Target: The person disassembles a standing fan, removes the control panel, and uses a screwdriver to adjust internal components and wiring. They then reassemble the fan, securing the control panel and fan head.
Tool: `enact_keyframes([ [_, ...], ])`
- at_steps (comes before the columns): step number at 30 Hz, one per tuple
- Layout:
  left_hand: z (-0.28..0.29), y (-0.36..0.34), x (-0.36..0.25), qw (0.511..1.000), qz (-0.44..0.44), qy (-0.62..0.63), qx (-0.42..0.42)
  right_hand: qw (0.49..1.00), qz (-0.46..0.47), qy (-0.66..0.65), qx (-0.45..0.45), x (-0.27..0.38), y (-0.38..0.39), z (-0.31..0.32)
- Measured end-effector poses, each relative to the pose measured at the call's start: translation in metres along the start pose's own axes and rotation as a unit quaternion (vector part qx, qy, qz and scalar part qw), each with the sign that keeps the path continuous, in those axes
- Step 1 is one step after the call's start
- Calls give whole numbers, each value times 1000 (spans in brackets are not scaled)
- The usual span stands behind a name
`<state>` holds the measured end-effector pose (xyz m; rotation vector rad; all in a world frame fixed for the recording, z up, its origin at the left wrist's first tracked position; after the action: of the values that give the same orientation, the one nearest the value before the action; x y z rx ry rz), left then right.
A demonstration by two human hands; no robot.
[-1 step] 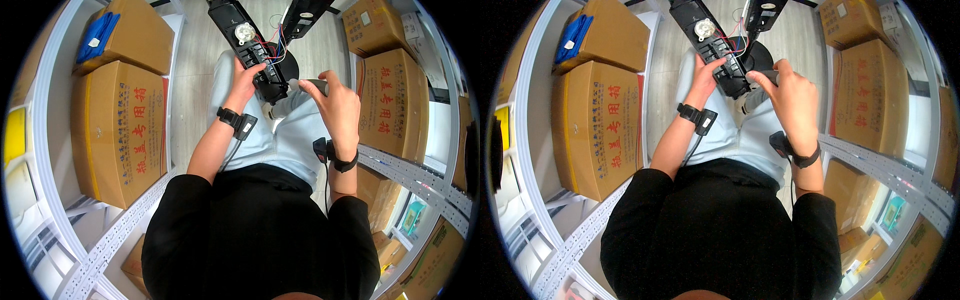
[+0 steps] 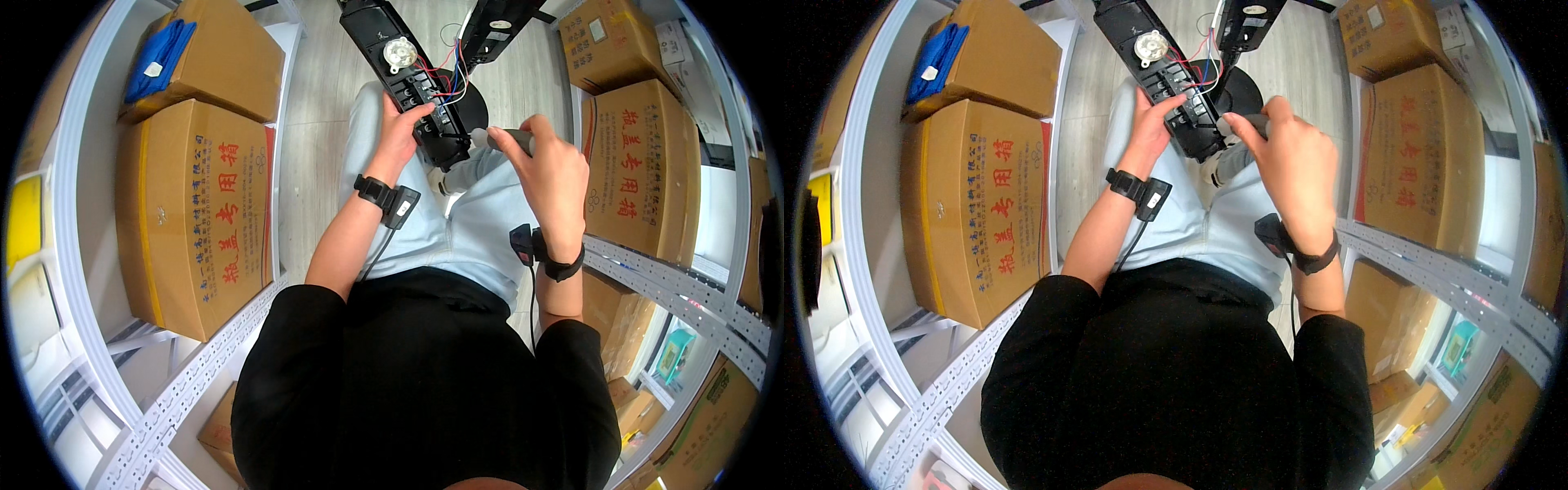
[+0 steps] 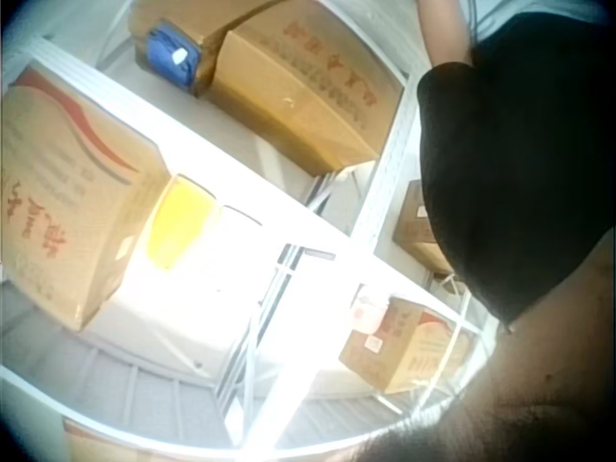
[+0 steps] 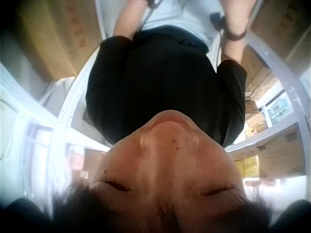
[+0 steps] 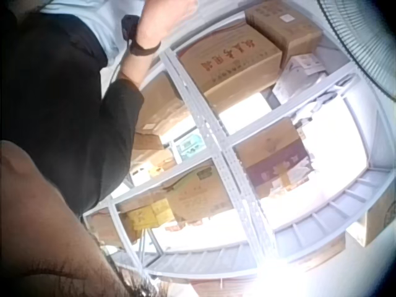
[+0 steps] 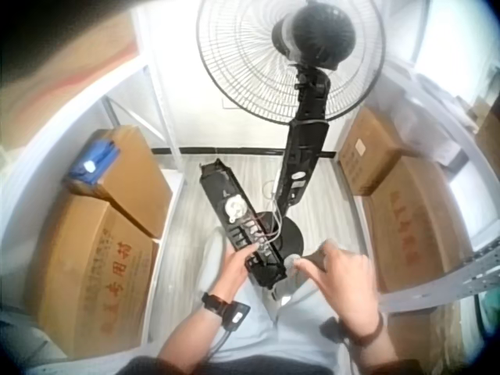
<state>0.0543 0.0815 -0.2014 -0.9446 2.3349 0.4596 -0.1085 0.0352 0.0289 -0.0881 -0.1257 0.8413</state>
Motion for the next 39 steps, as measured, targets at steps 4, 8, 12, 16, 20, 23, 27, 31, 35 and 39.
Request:
enact_keyframes([
  [4,1,0,-3,1000,-12,23,-8,994,101,-34,-25,15,3,1],
  [8,0,2,-2,999,-2,41,-18,961,231,-108,-106,26,4,23],
  [12,3,-1,0,1000,-1,30,-4,983,111,-134,-60,20,-3,18],
  [16,2,-2,5,1000,2,20,5,999,13,-35,-20,6,-7,1],
  [20,5,-1,3,1000,6,22,-3,978,185,-93,-17,31,-1,14],
  [23,1,0,-1,999,9,31,0,955,263,-130,-47,35,1,24],
  [27,-2,2,-1,1000,18,18,4,980,138,-129,-59,23,-8,22],
  [31,-7,4,0,1000,17,22,3,995,40,-82,-49,6,-15,5],
  [35,-4,2,-2,1000,6,19,3,968,178,-165,-69,25,-10,14],
  [39,-3,3,-2,1000,16,21,-1,962,162,-210,-66,28,-8,21],
])
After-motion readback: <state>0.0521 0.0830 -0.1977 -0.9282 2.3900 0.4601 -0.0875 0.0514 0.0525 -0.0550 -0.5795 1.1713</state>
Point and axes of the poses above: each hand's wrist, its own y-axis away from the middle knuckle, its own z-axis out of the back of the hand, x = y × z, the point moved 9 cm from there along -y, towards the middle knuckle, and after that the axes turned 4 degrees about y, right-handed, at the moved point
